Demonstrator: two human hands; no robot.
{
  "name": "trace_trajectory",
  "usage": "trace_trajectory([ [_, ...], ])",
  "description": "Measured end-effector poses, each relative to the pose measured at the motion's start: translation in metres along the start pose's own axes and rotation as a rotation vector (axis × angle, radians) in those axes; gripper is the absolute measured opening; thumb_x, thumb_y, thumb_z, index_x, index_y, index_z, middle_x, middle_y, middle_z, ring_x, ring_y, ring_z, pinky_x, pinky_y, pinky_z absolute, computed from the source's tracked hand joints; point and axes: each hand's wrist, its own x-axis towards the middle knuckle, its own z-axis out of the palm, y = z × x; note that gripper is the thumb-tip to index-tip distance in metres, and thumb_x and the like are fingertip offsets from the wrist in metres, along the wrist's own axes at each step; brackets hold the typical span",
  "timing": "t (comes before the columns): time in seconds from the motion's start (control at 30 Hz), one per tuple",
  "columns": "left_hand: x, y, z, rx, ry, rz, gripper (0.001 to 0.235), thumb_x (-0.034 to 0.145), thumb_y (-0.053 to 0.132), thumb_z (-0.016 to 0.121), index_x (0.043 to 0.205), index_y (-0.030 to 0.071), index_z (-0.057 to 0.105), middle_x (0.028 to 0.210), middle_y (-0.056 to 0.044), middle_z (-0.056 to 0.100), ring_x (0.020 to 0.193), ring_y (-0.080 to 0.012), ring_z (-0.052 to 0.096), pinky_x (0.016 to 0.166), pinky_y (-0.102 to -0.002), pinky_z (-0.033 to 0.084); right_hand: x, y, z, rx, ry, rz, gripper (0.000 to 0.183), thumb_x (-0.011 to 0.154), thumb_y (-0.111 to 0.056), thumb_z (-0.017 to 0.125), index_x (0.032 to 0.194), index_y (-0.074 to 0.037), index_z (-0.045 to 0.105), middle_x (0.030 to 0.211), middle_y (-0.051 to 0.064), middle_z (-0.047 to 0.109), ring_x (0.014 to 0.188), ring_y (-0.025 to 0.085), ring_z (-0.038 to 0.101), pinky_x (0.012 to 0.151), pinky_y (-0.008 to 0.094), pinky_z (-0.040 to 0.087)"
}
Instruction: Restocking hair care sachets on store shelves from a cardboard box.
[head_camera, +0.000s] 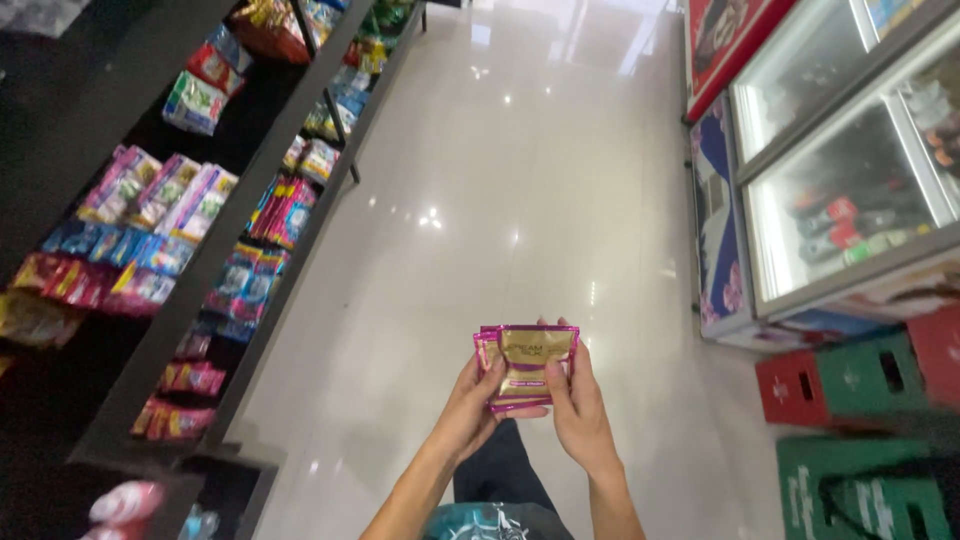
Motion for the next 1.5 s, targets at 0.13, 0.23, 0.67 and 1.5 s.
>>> trace_trajectory([
  [0.13,0.104,0.035,0.006,0.002,0.005,0.030,0.051,0.104,0.036,0.047,0.143,0.004,0.043,0.132,-0.019,0.064,0.112,-0.0341,0.072,0.084,-0.050,0.066,0.114,0.005,-0.029,0.010,0.029,-0.118,0.053,0.108,-0.021,0.048,0.156,-0.001,0.036,0.143,0.013,0.058,0.131,0.019,0.053,0.111,0.033,0.041],
  [0.23,0.172,0.063,0.000,0.051,0.063,0.075,0.051,0.104,0.036,0.048,0.142,0.003,0.044,0.131,-0.020,0.064,0.111,-0.0353,0.071,0.085,-0.050,0.066,0.194,-0.007,-0.040,0.027,0.005,-0.101,0.055,0.106,-0.020,0.050,0.156,-0.002,0.034,0.140,0.012,0.060,0.125,0.017,0.057,0.106,0.032,0.046],
  [0.67,0.419,0.171,-0.073,0.149,0.301,0.286,0.040,0.095,0.014,0.065,0.130,0.000,0.052,0.116,-0.019,0.071,0.097,-0.0328,0.077,0.075,-0.045,0.068,0.498,0.038,-0.003,-0.029,-0.199,-0.065,0.049,0.102,-0.009,0.057,0.147,-0.003,0.039,0.116,0.010,0.068,0.103,0.015,0.067,0.089,0.032,0.057],
  [1.5,0.971,0.436,-0.170,0.313,0.396,0.328,0.036,0.093,0.018,0.069,0.122,-0.001,0.057,0.103,-0.017,0.075,0.081,-0.0247,0.078,0.057,-0.035,0.066,1.114,0.104,-0.017,0.011,-0.058,0.095,0.020,0.094,-0.008,0.071,0.112,0.000,0.072,0.082,0.007,0.076,0.067,0.009,0.063,0.052,0.025,0.046],
])
